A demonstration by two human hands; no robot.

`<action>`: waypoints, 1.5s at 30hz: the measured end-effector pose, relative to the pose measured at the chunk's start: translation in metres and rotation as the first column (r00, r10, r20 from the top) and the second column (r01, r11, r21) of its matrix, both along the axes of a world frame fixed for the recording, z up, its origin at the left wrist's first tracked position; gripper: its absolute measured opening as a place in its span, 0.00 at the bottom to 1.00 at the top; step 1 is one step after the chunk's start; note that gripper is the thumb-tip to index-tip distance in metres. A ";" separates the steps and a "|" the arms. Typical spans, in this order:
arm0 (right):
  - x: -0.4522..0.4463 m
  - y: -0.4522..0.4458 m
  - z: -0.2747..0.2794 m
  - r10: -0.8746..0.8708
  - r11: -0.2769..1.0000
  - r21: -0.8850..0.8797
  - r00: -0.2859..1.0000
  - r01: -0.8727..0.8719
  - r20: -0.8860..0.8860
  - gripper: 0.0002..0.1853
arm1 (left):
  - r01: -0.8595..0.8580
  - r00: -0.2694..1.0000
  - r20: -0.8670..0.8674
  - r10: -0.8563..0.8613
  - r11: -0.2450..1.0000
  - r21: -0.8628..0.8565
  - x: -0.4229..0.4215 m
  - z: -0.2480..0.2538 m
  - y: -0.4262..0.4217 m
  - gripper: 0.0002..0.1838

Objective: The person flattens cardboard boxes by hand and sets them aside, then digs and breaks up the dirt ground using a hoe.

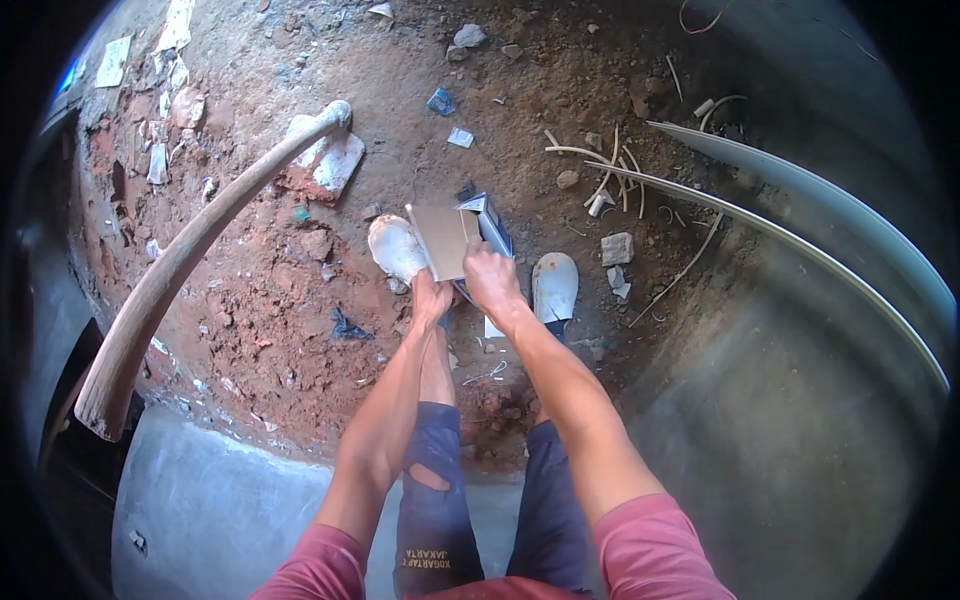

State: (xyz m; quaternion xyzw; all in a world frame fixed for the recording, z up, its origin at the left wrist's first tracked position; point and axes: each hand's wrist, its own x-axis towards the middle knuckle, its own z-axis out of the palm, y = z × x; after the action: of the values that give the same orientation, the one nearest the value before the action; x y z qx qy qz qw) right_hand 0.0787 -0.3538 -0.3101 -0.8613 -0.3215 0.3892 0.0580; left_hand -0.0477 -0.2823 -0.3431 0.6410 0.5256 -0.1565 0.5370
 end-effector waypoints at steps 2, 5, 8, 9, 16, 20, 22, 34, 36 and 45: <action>0.001 0.007 -0.013 0.200 0.979 0.039 0.980 -0.199 -0.021 0.16 | -0.012 0.999 0.048 0.009 0.997 0.070 0.011 0.008 -0.002 0.13; 0.001 0.018 -0.018 0.295 0.955 0.049 0.955 -0.294 -0.029 0.10 | -0.172 0.978 -0.112 0.175 0.985 0.031 0.008 0.010 -0.007 0.14; 0.007 0.033 -0.023 0.346 0.938 0.057 0.936 -0.343 -0.063 0.06 | -0.169 0.982 -0.060 0.177 0.978 0.122 0.007 0.004 -0.010 0.15; 0.008 0.035 -0.025 0.366 0.931 0.038 0.926 -0.364 -0.096 0.05 | -0.173 0.981 -0.062 0.182 0.977 0.125 0.006 0.003 -0.013 0.15; 0.022 0.036 -0.037 0.241 0.971 0.035 0.958 -0.238 -0.155 0.08 | -0.229 0.971 -0.083 0.225 0.972 -0.054 -0.024 -0.049 -0.026 0.18; 0.033 0.031 -0.028 0.153 0.985 -0.053 0.969 -0.166 -0.194 0.09 | -0.397 0.889 -0.321 0.327 0.900 -0.182 0.001 -0.019 -0.014 0.17; 0.044 0.019 0.000 0.076 0.984 -0.139 0.970 -0.110 -0.233 0.12 | -0.330 0.936 -0.168 0.308 0.936 -0.122 -0.001 -0.001 -0.015 0.17; 0.094 -0.021 0.315 -0.240 0.925 0.165 0.863 0.343 -0.445 0.41 | -0.467 0.839 0.094 0.536 0.798 -0.382 -0.001 0.278 -0.029 0.20; 0.079 -0.027 0.345 -0.124 0.916 0.307 0.912 0.257 -0.392 0.44 | -0.456 0.854 0.121 0.507 0.839 -0.296 0.010 0.355 -0.010 0.18; 0.086 0.025 0.526 -0.267 0.762 0.444 0.853 0.472 -0.448 0.33 | -0.571 0.672 0.298 0.678 0.730 -0.375 0.020 0.469 0.051 0.28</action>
State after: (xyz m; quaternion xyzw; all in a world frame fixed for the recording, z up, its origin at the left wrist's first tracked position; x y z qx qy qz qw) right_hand 0.1646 -0.3289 0.2157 -0.7705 -0.2219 0.4131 0.4319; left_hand -0.0280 -0.2316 0.1255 0.3645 0.5632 0.1134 0.7329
